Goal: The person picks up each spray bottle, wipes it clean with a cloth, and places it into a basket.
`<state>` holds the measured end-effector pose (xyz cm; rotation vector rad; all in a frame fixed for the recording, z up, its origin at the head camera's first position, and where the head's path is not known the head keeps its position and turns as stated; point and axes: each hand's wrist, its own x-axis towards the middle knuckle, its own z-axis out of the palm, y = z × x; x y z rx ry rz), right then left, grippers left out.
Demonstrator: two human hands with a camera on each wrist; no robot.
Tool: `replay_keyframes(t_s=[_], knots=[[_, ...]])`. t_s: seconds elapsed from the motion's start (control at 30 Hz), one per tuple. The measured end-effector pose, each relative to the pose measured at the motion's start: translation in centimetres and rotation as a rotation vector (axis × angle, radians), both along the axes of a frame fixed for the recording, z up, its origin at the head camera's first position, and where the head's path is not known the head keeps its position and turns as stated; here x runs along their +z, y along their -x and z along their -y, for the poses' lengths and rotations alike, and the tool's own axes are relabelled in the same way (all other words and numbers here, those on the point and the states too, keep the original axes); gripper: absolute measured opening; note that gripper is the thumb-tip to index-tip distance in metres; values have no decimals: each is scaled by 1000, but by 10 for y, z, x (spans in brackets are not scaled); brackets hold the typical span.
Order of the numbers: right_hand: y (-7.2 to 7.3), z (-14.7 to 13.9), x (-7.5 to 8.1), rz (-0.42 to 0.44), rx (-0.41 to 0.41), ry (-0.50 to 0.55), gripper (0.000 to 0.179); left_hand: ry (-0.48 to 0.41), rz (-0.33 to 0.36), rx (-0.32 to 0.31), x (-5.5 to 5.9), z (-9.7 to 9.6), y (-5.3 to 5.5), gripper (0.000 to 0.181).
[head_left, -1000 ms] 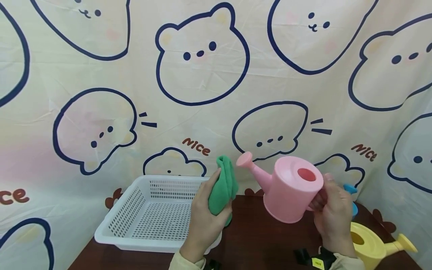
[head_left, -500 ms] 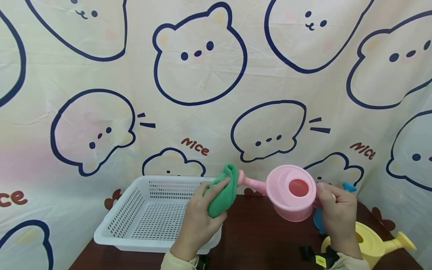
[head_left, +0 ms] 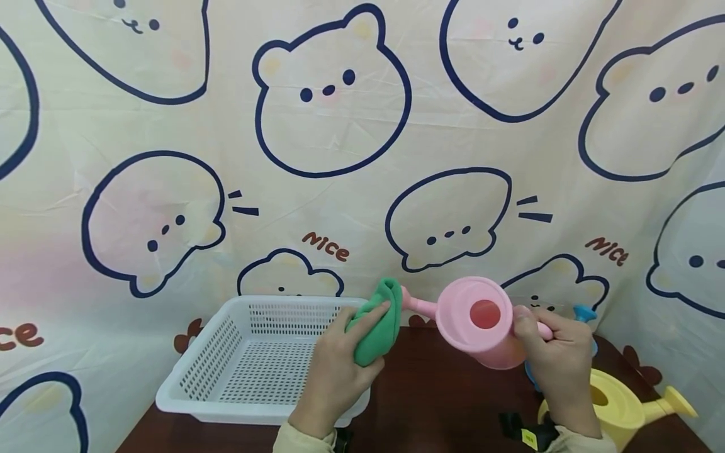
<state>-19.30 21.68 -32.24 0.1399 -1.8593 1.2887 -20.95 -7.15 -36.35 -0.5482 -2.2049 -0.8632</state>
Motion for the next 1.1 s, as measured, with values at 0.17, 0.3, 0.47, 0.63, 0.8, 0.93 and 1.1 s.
replay_keyframes(t_s=[0.17,0.3,0.47,0.63,0.8,0.93,1.1], knots=[[1,0,-1,-40,76,-55,26,9,-16,28,0,2,0,95],[0,-5,-4,-62,145,-87,34,7,-9,26,1,5,0,97],[-1,-11,-7,-51,178,-88,35,-6,8,10,2,9,0,97],[0,-13,-7,-45,213,14,39,-126,162,-85,3,17,-1,96],[1,-13,-5,-51,274,211,46,-364,376,-334,4,21,-2,85],[4,-9,-4,-52,362,382,47,-532,494,-612,2,16,-3,75],[9,-1,-3,-96,428,490,49,-674,527,-871,-1,6,-5,70]])
